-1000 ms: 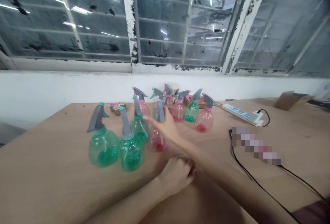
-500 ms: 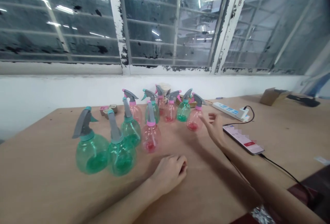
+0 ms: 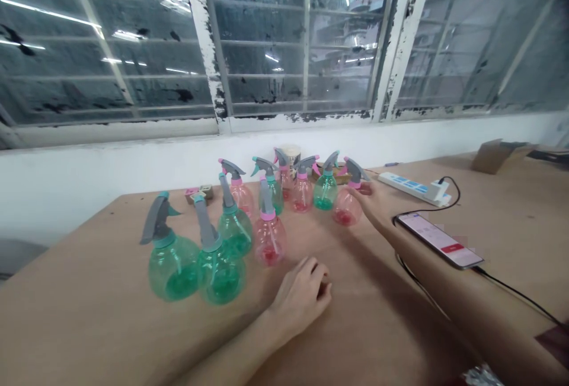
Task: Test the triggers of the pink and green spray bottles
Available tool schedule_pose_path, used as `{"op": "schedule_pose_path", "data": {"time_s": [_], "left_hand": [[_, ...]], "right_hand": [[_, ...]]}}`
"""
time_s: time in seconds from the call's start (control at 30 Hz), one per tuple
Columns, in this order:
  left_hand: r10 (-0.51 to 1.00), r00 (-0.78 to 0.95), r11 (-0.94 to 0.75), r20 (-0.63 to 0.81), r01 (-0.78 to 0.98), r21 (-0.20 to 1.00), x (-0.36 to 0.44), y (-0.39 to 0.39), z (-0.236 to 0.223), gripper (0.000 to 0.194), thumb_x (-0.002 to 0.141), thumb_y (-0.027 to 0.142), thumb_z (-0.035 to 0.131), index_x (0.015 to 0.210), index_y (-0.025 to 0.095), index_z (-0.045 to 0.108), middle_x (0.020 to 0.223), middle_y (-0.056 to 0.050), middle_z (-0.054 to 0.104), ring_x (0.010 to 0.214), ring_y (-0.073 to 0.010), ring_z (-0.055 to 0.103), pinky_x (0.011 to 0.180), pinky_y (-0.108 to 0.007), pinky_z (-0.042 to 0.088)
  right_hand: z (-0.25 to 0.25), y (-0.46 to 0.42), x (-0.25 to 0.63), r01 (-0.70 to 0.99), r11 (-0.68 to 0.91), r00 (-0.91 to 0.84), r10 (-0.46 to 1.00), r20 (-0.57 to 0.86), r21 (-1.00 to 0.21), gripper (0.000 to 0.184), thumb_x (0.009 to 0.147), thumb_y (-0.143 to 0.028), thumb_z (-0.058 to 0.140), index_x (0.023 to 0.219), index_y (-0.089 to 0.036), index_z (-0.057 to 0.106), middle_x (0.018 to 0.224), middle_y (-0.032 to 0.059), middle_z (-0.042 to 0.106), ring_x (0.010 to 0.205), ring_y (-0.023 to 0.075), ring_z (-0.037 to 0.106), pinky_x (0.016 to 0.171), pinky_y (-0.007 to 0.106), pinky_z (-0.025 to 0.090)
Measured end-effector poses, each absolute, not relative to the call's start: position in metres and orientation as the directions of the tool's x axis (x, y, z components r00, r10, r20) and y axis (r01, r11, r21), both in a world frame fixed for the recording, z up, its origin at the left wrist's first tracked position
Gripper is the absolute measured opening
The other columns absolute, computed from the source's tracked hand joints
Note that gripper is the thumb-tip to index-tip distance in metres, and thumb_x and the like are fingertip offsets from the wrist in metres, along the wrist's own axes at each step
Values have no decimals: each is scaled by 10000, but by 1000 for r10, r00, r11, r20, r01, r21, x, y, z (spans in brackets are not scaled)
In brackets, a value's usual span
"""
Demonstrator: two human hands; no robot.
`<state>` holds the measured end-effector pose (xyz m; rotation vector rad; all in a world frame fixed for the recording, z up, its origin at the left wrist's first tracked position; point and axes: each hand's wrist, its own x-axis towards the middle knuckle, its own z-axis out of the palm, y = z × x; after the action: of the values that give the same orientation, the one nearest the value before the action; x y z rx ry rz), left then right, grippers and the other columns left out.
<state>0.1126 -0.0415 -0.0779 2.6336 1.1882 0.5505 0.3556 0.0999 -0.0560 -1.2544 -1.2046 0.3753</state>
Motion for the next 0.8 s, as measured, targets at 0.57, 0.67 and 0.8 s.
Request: {"op": "schedule_pose_path", "data": {"time_s": [0.57,0.67,0.8], "left_hand": [[951,9,-180,308,827,533,145,37,-89,644,872,407,488,1413,119,289,1519,-228,168,1398,-360,159,1105,-496,228],[957,-79,-92,279,830,551,136,48,-89,647,883,367,470,1419,75,255,1518,-265,110,1400,-374,115,1111,-502,199],[958,-134,-30,255,834,551,123,54,-88,657,870,326,494,1422,67,248,1515,-277,90,1396,-386,102,1107,-495,208]], "right_hand": [[-70,89,371,568,243,353,792,499,-787,393,713,-539,578,874,-181,603,825,58,608,777,239,560,747,394,421],[-71,87,368,566,248,347,793,501,-786,407,735,-550,547,899,-181,596,861,66,611,792,236,559,750,383,417],[-72,84,366,561,262,329,800,502,-785,399,752,-560,529,884,-190,600,835,52,610,777,226,553,743,363,413]]}}
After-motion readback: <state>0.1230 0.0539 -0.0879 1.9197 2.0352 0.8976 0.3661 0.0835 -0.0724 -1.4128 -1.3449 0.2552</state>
